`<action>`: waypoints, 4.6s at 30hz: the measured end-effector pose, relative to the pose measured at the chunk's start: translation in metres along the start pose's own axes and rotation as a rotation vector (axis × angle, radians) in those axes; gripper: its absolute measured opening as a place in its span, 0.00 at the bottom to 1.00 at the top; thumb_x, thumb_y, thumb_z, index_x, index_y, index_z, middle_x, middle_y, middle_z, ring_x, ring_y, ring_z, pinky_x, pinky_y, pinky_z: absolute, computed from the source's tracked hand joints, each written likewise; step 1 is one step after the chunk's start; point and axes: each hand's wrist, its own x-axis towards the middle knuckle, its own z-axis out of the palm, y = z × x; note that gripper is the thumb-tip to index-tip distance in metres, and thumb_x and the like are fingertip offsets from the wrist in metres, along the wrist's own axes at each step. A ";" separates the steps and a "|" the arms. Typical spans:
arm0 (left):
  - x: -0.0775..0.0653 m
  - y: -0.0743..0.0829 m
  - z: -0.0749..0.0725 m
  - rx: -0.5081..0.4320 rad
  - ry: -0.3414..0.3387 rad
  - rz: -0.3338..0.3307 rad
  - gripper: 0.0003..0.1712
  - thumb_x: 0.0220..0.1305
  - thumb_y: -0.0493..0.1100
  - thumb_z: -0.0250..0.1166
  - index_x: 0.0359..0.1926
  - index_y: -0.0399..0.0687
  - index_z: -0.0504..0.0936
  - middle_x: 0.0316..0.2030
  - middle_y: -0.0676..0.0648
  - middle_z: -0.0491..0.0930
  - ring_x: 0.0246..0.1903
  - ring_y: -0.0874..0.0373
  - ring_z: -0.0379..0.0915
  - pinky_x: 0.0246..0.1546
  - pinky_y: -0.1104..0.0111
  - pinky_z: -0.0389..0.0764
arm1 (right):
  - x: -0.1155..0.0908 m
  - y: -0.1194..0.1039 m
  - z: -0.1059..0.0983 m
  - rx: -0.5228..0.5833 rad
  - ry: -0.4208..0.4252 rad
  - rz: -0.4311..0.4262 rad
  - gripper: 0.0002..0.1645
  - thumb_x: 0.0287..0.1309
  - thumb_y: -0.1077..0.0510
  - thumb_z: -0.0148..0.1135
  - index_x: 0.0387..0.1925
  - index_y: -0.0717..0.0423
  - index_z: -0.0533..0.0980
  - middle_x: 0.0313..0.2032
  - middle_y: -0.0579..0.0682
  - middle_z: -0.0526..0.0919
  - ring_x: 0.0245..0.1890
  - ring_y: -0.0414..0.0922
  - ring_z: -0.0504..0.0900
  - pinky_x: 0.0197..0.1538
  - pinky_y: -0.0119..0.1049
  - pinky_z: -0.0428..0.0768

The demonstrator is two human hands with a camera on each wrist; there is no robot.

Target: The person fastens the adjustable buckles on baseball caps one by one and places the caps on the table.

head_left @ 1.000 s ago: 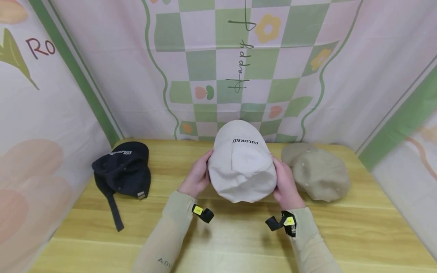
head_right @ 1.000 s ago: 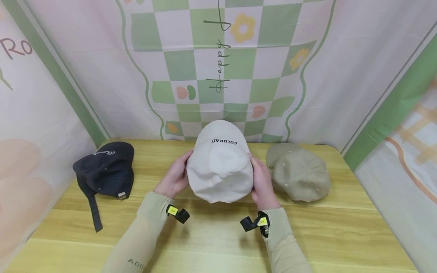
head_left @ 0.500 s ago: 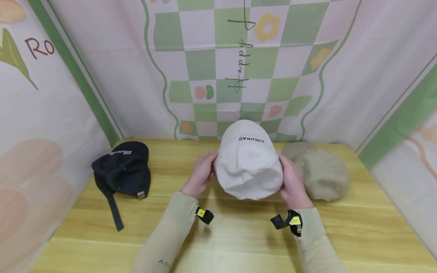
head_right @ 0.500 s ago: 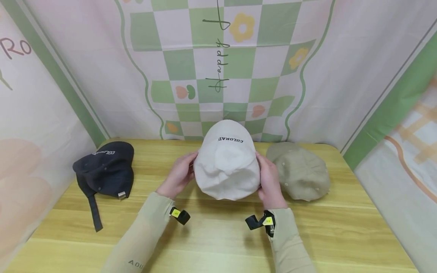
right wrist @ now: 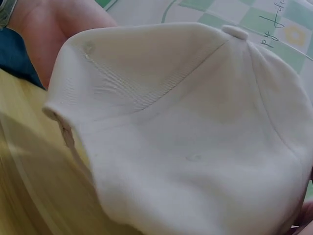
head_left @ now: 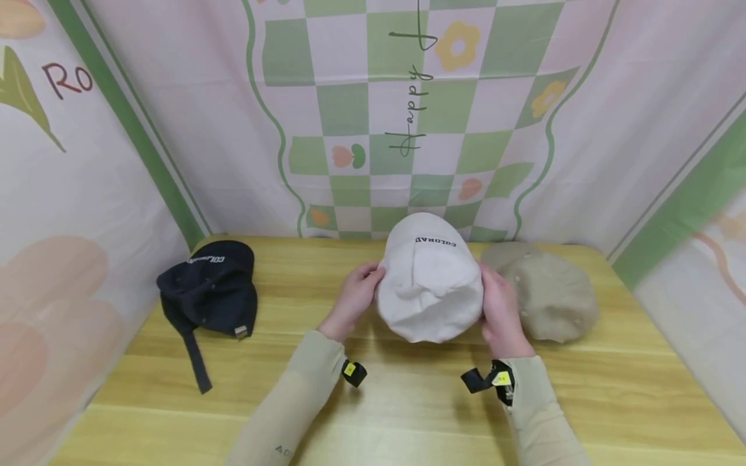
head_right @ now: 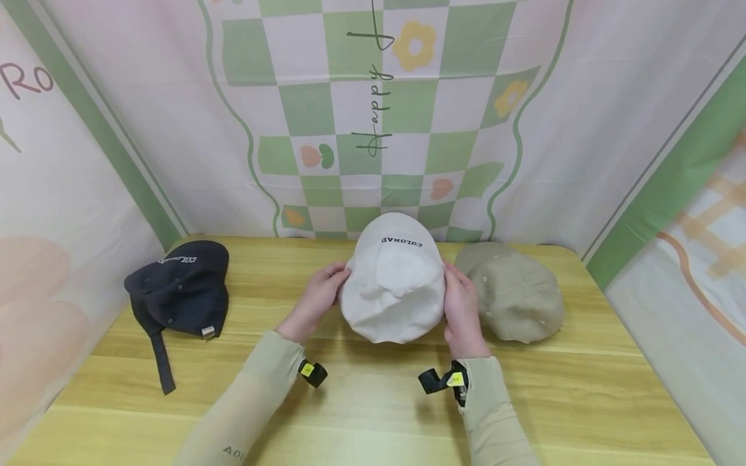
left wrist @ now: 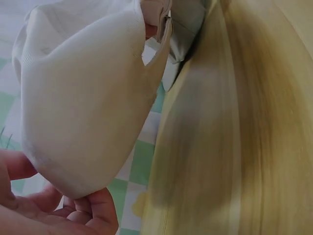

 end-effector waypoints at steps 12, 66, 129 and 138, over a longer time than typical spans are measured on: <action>-0.001 -0.009 0.011 0.085 -0.071 -0.009 0.20 0.74 0.37 0.58 0.62 0.31 0.77 0.56 0.38 0.80 0.56 0.48 0.75 0.60 0.57 0.75 | 0.002 0.000 -0.006 -0.127 -0.023 0.013 0.30 0.80 0.56 0.42 0.77 0.61 0.57 0.77 0.53 0.55 0.75 0.47 0.55 0.73 0.36 0.58; 0.016 -0.026 0.019 0.031 -0.040 -0.183 0.31 0.75 0.43 0.58 0.71 0.31 0.65 0.56 0.34 0.76 0.53 0.43 0.75 0.58 0.56 0.76 | 0.004 -0.006 -0.003 -0.058 0.062 -0.092 0.28 0.77 0.55 0.53 0.71 0.63 0.63 0.72 0.57 0.62 0.71 0.47 0.61 0.73 0.38 0.57; -0.010 0.099 -0.183 0.298 0.208 -0.001 0.40 0.78 0.62 0.51 0.79 0.45 0.55 0.72 0.38 0.62 0.68 0.44 0.63 0.71 0.49 0.58 | -0.036 -0.017 0.113 -0.197 -0.449 -0.248 0.26 0.75 0.55 0.57 0.68 0.60 0.69 0.65 0.53 0.74 0.65 0.45 0.71 0.68 0.42 0.67; -0.004 0.095 -0.226 0.415 0.140 -0.053 0.42 0.78 0.61 0.50 0.80 0.41 0.53 0.74 0.35 0.58 0.68 0.37 0.62 0.71 0.47 0.57 | -0.024 -0.009 0.135 -0.231 -0.521 -0.162 0.27 0.74 0.54 0.58 0.68 0.61 0.68 0.64 0.55 0.73 0.64 0.49 0.71 0.68 0.47 0.68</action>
